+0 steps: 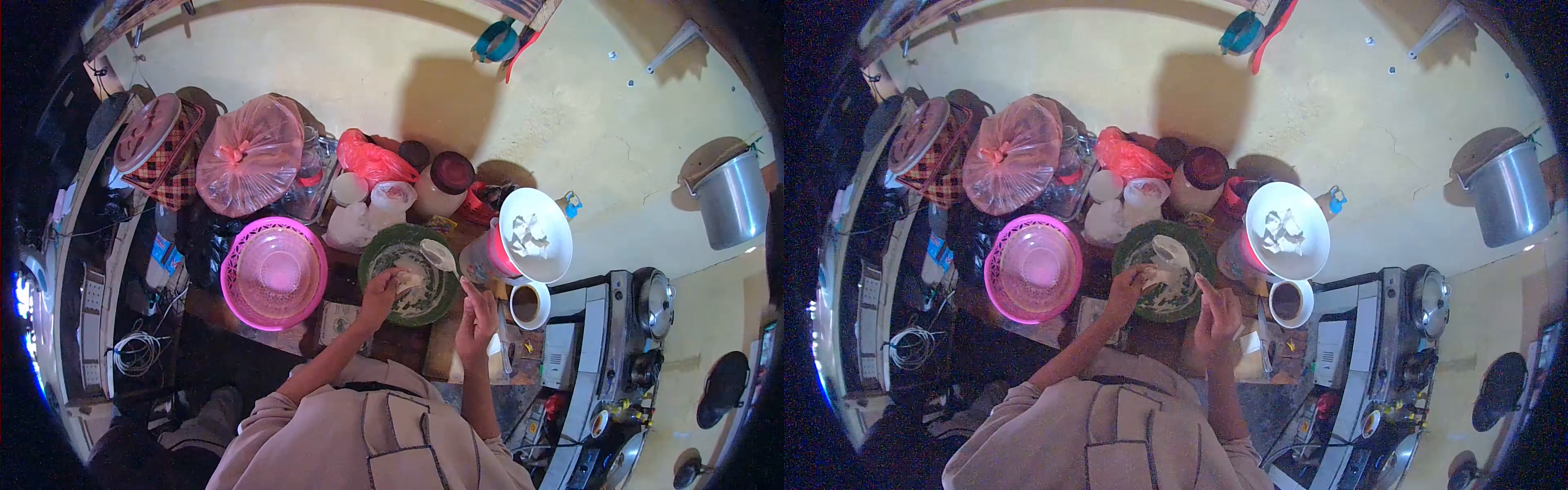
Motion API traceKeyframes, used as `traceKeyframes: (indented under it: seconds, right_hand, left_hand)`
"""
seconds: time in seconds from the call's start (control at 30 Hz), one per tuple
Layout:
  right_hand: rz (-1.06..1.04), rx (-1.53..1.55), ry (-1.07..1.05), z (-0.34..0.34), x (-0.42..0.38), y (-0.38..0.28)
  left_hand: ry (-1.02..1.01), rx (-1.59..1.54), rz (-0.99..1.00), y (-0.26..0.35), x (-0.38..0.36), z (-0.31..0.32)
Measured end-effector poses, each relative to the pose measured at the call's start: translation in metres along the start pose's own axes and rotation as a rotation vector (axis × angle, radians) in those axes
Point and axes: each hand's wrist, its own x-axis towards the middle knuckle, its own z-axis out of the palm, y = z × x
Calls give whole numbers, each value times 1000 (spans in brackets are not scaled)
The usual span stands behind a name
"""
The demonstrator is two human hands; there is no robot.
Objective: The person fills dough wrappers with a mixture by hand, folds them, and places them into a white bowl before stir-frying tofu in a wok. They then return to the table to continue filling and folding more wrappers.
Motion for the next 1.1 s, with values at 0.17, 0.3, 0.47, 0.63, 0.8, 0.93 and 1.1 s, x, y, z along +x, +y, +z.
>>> traceKeyframes:
  seconds: [0.17, 0.3, 0.47, 0.63, 0.8, 0.93, 1.1]
  right_hand:
    - [86, 67, 43, 0, 4, -1]
    - [373, 3, -28, 24, -15, 22]
    - [359, -482, -306, 62, -51, 60]
    - [10, -146, -90, 65, -44, 51]
    - [-133, -55, -135, 64, -41, 44]
    - [-121, -25, -171, 62, -32, 42]
    - [13, 155, -226, 67, -29, 41]
  left_hand:
    - [-27, 217, 10, -17, 6, -18]
    - [25, -48, -43, -22, 7, -25]
    - [-30, -243, -136, -28, 7, -34]
    - [-91, -298, -204, -20, 7, -31]
    - [-76, -242, -280, -16, 7, -27]
    - [-85, -188, -265, -14, 5, -22]
    - [-95, 16, -239, -9, 2, -19]
